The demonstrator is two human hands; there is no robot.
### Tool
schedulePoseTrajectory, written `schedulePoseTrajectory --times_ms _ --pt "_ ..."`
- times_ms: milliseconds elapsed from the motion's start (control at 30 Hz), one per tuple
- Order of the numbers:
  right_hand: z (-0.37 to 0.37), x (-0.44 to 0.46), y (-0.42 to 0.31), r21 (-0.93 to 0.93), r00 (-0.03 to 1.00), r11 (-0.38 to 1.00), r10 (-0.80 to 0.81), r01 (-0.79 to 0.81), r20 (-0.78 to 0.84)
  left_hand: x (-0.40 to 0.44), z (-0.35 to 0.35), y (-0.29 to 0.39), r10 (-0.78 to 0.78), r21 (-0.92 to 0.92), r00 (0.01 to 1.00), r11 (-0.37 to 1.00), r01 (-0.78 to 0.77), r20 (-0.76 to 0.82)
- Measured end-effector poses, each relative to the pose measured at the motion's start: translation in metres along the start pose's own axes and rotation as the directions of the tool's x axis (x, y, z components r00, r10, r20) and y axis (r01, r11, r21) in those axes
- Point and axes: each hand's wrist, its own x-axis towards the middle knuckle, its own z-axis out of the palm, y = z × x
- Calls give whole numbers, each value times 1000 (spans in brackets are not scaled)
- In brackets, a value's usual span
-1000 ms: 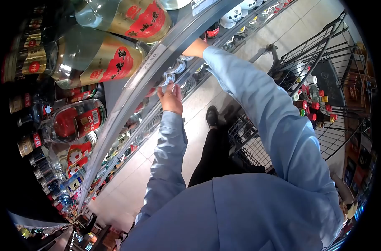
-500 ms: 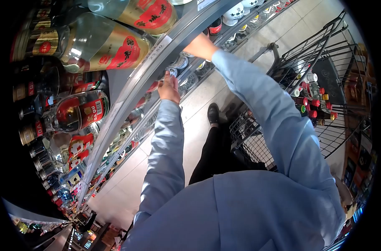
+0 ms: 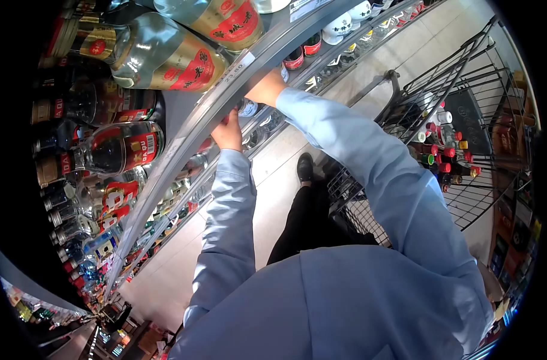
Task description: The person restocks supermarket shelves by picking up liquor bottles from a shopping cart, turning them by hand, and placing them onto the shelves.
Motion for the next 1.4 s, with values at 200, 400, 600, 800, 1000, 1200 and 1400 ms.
schedulePoseTrajectory --times_ms 200,400,600,800,1000,1200,1400 --pt "-6 12 10 167 984 980 -131 110 118 14 -10 -33 250 248 966 942 -225 -74" --pt "-9 13 5 71 986 991 -120 113 118 25 -10 -62 415 384 908 849 -363 -60" --pt "-11 -33 -8 249 996 964 89 -92 22 -5 -17 5 -106 284 993 955 88 47" --pt "-80 -212 -29 500 882 742 458 -446 108 -76 -52 -61 -134 -135 877 966 219 461" --pt "-145 -374 -16 365 594 541 803 -758 43 -160 -67 -54 -258 42 606 937 347 752" --pt "-167 -402 -26 520 481 458 871 -721 -100 -159 -2 -22 -89 -13 436 974 225 895" --pt "-185 -413 -59 334 432 488 872 -806 -233 -202 50 4 -126 134 261 991 -12 957"
